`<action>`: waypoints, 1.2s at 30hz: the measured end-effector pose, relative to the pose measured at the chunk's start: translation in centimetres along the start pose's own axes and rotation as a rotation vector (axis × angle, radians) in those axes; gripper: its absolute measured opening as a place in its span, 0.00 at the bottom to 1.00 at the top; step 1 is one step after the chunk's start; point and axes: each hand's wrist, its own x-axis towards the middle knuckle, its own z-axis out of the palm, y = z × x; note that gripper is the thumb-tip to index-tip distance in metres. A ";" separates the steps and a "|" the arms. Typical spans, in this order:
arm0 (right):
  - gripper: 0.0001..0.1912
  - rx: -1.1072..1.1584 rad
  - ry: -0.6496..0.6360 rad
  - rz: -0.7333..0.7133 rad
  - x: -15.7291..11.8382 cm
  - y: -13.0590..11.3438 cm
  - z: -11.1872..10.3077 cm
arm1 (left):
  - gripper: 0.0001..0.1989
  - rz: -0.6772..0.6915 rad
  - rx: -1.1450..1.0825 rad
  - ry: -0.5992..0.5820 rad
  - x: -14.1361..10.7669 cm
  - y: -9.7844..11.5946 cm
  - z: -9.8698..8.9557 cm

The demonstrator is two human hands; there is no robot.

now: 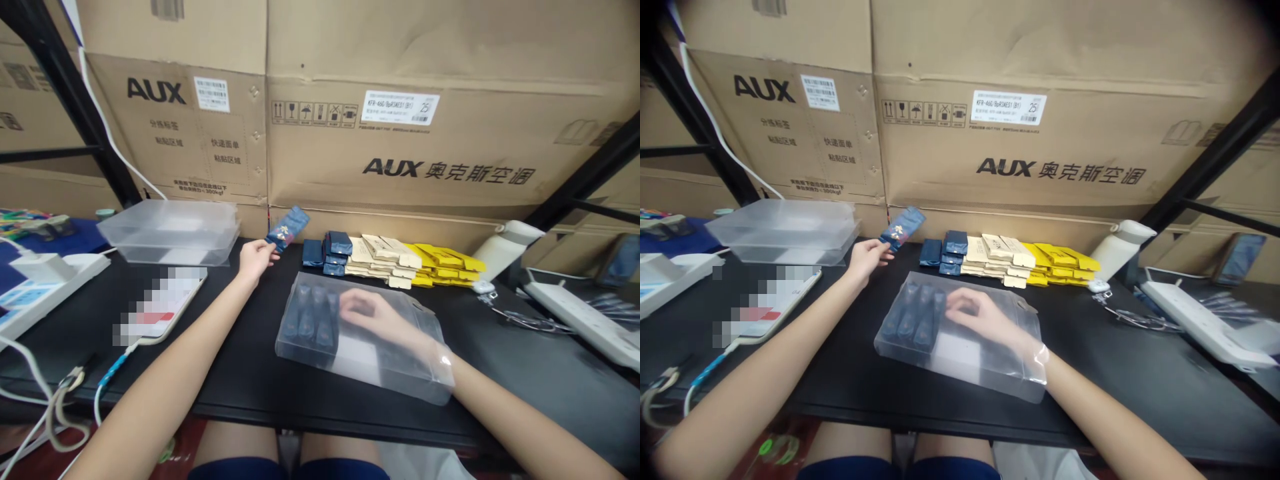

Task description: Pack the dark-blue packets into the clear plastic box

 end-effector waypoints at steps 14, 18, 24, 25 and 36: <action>0.15 0.002 -0.187 -0.061 -0.1 -0.7 0.5 | 0.18 0.088 -0.194 -0.885 -5.8 4.1 2.1; 0.18 0.015 -0.237 -0.009 0.1 -1.1 -0.7 | 0.17 0.084 -0.111 -0.899 -5.7 3.6 2.4; 0.17 0.080 -0.450 0.195 -0.8 -1.3 -6.1 | 0.15 0.081 -0.065 -0.911 -5.0 3.5 2.0; 0.17 0.097 -0.516 0.200 -1.1 -1.3 -7.3 | 0.15 0.080 -0.059 -0.916 -5.0 3.6 1.9; 0.14 0.225 0.220 0.138 -1.8 0.2 -11.1 | 0.15 0.084 -0.032 -0.901 -5.0 3.9 1.7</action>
